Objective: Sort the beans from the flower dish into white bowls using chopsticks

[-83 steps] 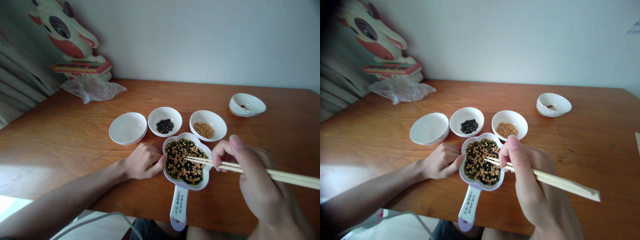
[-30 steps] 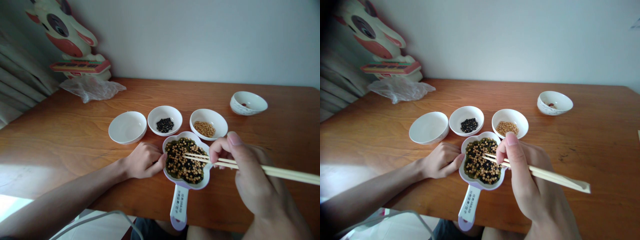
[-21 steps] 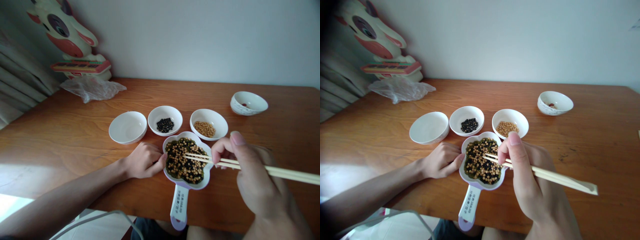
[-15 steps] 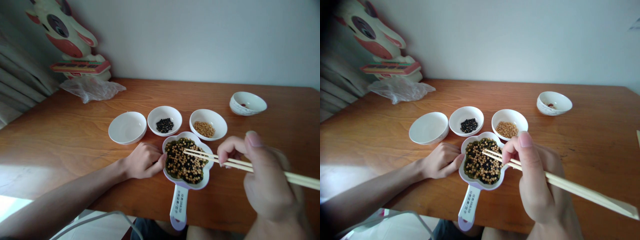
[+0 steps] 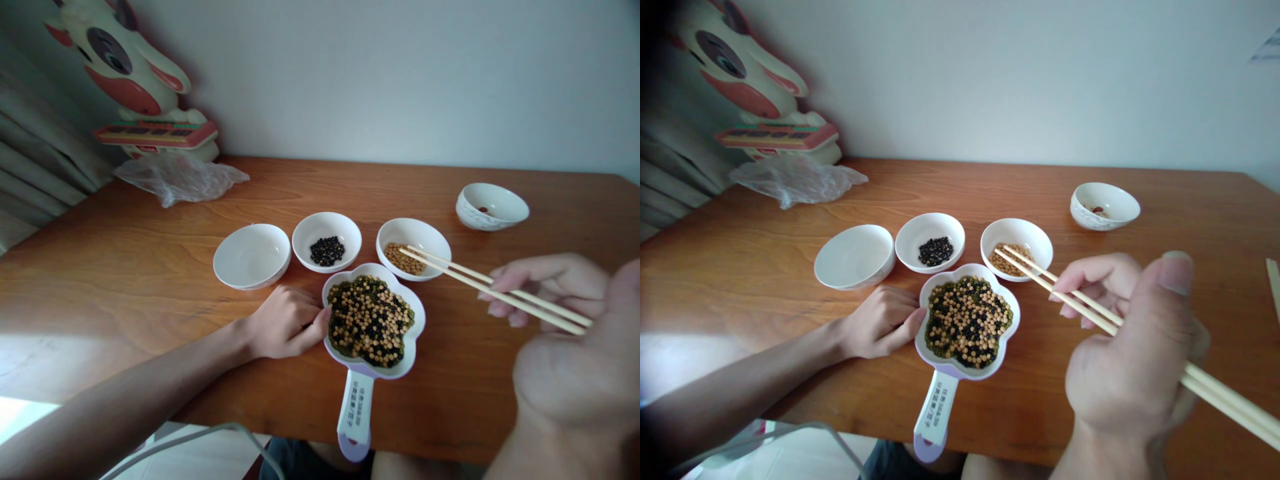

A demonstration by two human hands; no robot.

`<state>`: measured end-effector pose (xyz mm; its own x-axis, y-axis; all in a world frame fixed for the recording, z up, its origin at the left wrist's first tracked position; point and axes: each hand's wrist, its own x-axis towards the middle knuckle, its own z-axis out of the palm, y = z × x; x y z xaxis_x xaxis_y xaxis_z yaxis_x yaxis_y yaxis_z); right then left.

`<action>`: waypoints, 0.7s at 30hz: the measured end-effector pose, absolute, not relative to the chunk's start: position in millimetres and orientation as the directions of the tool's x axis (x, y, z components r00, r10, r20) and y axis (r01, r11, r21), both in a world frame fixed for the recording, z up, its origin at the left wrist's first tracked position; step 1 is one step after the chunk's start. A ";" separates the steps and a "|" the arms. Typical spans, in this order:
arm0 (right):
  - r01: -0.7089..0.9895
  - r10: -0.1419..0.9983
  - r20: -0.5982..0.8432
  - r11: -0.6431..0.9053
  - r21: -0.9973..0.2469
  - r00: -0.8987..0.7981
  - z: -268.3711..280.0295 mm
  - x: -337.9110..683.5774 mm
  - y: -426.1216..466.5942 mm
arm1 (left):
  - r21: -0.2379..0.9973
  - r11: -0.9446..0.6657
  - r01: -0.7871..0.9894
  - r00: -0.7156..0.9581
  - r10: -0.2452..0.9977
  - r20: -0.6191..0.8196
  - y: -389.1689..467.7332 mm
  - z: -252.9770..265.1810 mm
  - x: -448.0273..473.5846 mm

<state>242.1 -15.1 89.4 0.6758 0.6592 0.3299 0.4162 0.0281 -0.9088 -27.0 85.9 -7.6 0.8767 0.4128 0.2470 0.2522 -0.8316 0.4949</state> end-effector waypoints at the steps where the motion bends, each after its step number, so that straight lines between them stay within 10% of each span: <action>1: 0.426 0.699 0.323 0.029 -0.904 0.638 87.9 245.0 -17.1 | 0.495 -0.832 0.251 0.877 0.412 0.248 85.8 -7.3 -27.1; 9: 0.453 0.948 0.187 0.053 -0.890 0.257 80.8 241.8 -17.7 | 0.494 -0.832 0.253 0.881 0.409 0.238 86.4 -8.1 -26.8; 21: 0.522 0.967 0.123 -0.012 -0.853 0.224 72.9 240.6 -12.3 | 0.497 -0.833 0.242 0.880 0.405 0.249 85.9 -6.7 -26.4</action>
